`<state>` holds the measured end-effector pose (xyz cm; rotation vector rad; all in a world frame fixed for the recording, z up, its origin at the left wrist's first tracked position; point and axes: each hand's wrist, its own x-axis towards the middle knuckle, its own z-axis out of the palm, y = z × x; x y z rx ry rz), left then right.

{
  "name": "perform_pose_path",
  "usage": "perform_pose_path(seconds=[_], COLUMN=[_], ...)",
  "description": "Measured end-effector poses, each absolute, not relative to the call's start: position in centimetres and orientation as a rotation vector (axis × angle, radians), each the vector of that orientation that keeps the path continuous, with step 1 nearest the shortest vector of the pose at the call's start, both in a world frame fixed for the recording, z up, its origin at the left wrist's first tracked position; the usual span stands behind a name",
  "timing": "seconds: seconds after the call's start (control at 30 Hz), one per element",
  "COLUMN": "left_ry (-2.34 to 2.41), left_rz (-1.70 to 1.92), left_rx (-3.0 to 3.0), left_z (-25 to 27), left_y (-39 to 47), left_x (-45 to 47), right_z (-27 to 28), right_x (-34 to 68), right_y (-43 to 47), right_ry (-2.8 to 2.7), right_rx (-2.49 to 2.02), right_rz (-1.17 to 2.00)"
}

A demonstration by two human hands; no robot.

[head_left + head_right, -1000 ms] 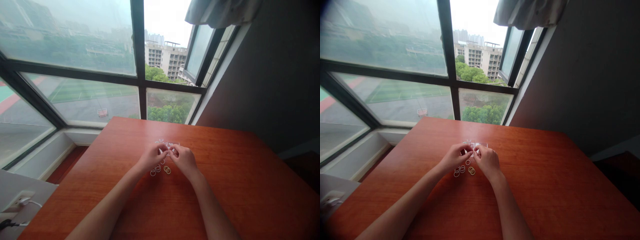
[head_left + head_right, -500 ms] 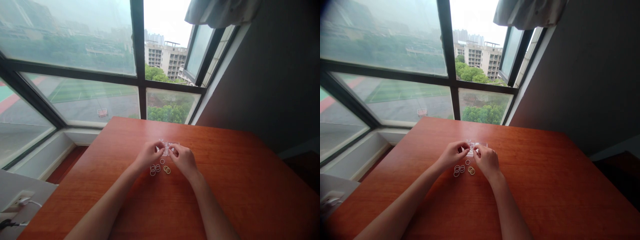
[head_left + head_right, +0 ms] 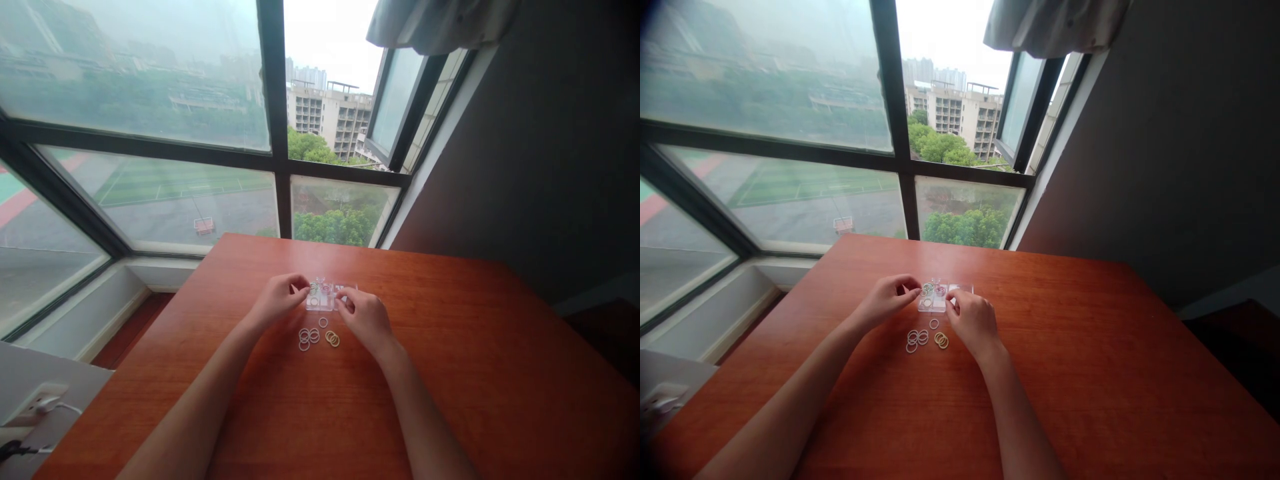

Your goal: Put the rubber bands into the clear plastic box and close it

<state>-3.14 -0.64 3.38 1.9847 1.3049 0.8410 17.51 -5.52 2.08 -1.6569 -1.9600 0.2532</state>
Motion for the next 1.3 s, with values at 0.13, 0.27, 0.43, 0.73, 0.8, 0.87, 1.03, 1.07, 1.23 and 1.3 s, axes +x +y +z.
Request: perform_pose_path(seconds=[0.13, 0.27, 0.43, 0.73, 0.8, 0.87, 1.03, 1.07, 1.23, 1.3], left_ry=[1.331, 1.344, 1.351, 1.339, 1.335, 1.332, 1.308, 1.299, 1.208, 1.158], left_rz=[0.827, 0.84, 0.844, 0.835, 0.841, 0.85, 0.844, 0.84, 0.822, 0.806], left_rx=[2.018, 2.033, 2.026, 2.014, 2.016, 2.02, 2.04, 2.041, 2.039, 2.032], left_z=[3.3, 3.2, 3.1, 3.2, 3.2, 3.2, 3.3, 3.2, 2.9, 2.6], left_y=[-0.7, -0.5, -0.5, -0.6, -0.6, -0.7, -0.8, -0.8, -1.3, -1.8], left_x=[-3.1, -3.2, -3.2, -3.1, -3.1, -3.1, -3.0, -2.9, -1.7, -1.0], right_z=[2.3, 2.5, 2.2, 1.7, 1.8, 1.9, 2.2, 2.2, 2.1, 2.0], right_x=[17.6, 18.2, 19.0, 18.7, 18.6, 18.6, 18.5, 18.4, 18.4, 18.3], right_y=[-5.5, -5.6, -6.1, -6.0, -5.9, -5.9, -5.4, -5.3, -5.1, -5.1], right_ry=[-1.949, -1.976, -2.118, -2.264, -2.236, -2.169, -1.933, -1.908, -1.867, -1.862], right_rx=[-1.664, -1.608, -1.492, -1.568, -1.544, -1.524, -1.532, -1.534, -1.529, -1.522], right_rz=[0.293, 0.561, 0.96, 0.917, 0.901, 0.868, 0.649, 0.611, 0.545, 0.555])
